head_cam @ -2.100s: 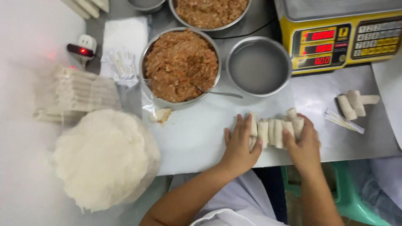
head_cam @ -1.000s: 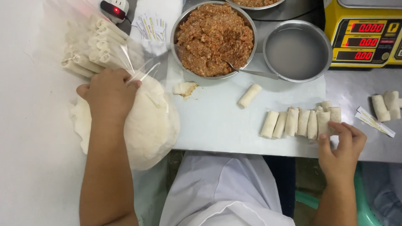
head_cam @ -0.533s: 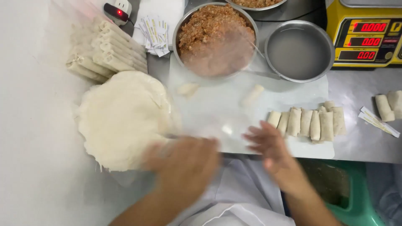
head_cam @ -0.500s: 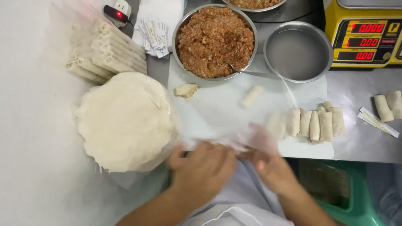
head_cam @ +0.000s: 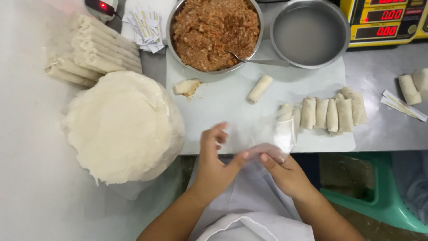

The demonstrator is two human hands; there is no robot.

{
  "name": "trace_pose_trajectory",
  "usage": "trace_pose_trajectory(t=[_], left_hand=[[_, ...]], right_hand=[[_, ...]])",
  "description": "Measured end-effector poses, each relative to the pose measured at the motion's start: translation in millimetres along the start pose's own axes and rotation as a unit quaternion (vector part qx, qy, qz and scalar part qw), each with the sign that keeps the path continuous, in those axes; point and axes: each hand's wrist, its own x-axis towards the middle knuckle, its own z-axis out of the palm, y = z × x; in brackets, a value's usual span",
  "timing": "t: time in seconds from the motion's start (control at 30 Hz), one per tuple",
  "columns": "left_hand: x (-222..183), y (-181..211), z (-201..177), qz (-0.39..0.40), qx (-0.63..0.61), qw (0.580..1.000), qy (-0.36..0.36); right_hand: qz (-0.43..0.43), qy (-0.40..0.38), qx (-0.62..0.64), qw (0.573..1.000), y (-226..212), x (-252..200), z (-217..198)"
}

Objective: Rolling lumpia with meat filling and packing the finished rolls into plastic bags for storage or sale.

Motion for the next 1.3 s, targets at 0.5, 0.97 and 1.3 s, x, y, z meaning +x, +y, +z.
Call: trace_pose_trajectory(t=[0.5,0.97,1.3], left_hand=[[-29,20,-115,0.098,0.028,0.93,0.353],[-39,1,-145,0.042,-0.025,0.911,0.41],[-40,-4,-150,0.074,-0.005,0.915,0.396]], right_hand=[[-0.212,-0.025,-0.59,0.779,39,171,77],[-0.262,0.066,-0.583,0.766,56,250,146],[-0.459,0.082,-0.655,0.595,18,303,170]])
